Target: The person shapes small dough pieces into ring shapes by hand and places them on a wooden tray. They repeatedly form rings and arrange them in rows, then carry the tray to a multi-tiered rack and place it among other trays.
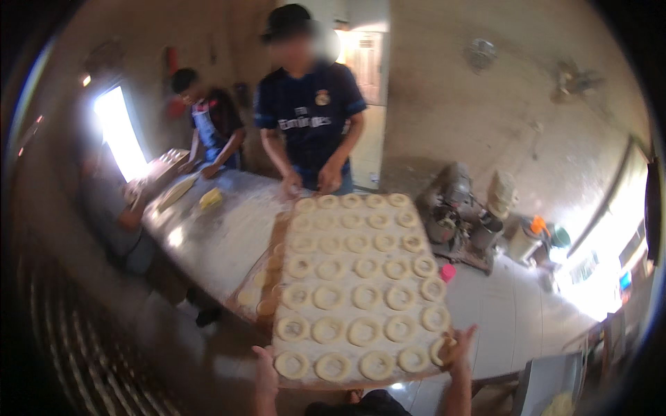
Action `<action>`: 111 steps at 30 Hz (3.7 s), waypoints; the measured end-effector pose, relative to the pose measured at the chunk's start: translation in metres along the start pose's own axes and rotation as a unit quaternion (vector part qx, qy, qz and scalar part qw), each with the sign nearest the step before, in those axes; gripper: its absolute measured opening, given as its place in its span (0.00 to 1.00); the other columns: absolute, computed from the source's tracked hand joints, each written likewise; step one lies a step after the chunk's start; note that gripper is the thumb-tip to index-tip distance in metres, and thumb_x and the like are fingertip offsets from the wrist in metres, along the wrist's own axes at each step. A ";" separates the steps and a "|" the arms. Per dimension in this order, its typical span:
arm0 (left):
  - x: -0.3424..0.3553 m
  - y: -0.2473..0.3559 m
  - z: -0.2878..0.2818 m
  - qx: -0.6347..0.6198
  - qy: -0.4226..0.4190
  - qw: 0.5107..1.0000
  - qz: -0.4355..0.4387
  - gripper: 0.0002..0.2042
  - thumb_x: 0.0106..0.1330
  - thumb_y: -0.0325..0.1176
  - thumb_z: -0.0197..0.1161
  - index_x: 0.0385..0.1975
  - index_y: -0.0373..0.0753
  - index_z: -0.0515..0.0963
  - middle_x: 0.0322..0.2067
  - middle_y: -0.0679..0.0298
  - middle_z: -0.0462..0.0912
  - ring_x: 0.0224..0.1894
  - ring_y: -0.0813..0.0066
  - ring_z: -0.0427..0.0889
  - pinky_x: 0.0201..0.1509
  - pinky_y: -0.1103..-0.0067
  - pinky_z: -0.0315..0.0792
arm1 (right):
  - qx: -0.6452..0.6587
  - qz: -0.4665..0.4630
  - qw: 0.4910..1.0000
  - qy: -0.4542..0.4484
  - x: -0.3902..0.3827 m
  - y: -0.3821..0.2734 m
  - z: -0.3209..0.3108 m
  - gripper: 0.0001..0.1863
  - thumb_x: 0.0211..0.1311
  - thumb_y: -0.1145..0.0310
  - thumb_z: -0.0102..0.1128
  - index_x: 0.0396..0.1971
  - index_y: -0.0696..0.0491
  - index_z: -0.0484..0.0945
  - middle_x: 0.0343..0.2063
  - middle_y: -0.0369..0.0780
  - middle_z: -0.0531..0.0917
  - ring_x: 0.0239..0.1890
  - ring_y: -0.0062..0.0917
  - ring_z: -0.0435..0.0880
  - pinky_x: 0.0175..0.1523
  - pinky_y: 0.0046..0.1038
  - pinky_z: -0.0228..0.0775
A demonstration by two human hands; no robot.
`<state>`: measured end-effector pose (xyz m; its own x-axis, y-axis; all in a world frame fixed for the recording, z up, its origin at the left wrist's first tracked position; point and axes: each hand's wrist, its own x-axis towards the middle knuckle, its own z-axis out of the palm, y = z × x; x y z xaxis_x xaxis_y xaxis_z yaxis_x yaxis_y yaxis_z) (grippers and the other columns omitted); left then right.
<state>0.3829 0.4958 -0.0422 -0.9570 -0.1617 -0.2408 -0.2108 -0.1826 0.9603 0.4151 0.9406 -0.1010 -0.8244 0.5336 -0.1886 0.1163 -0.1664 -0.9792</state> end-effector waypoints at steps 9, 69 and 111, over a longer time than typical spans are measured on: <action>-0.167 -0.035 0.094 -0.089 -0.199 0.965 0.148 0.47 0.67 0.70 0.26 0.68 0.28 0.50 0.68 0.54 0.55 0.71 0.65 0.51 0.74 0.70 0.42 | 0.036 -0.021 0.999 -0.009 -0.031 -0.163 -0.131 0.44 0.62 0.25 0.31 0.33 0.57 0.75 0.25 0.38 0.78 0.28 0.23 0.77 0.39 0.24 0.72; -0.345 -0.506 0.204 -0.084 0.869 0.487 0.033 0.22 0.69 0.48 0.45 0.24 0.33 0.72 0.21 0.66 0.68 0.25 0.76 0.65 0.29 0.75 0.61 | -0.294 -0.318 0.446 -0.783 -0.011 0.370 0.217 0.24 0.66 0.56 0.55 0.54 0.58 0.72 0.42 0.48 0.80 0.35 0.36 0.81 0.36 0.41 0.75; -0.297 -0.538 -0.128 -0.337 0.903 0.168 0.207 0.24 0.67 0.56 0.48 0.39 0.36 0.72 0.33 0.65 0.73 0.39 0.70 0.75 0.45 0.75 0.72 | -0.190 0.103 0.275 -0.937 -0.450 0.542 0.540 0.39 0.71 0.36 0.31 0.50 0.60 0.74 0.46 0.41 0.79 0.52 0.28 0.76 0.62 0.33 0.63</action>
<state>0.8063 0.5182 -0.5052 0.8875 -0.2146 -0.4077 0.4522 0.2366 0.8600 0.5496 0.1624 -0.5059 0.4236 -0.8785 -0.2211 0.0236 0.2548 -0.9667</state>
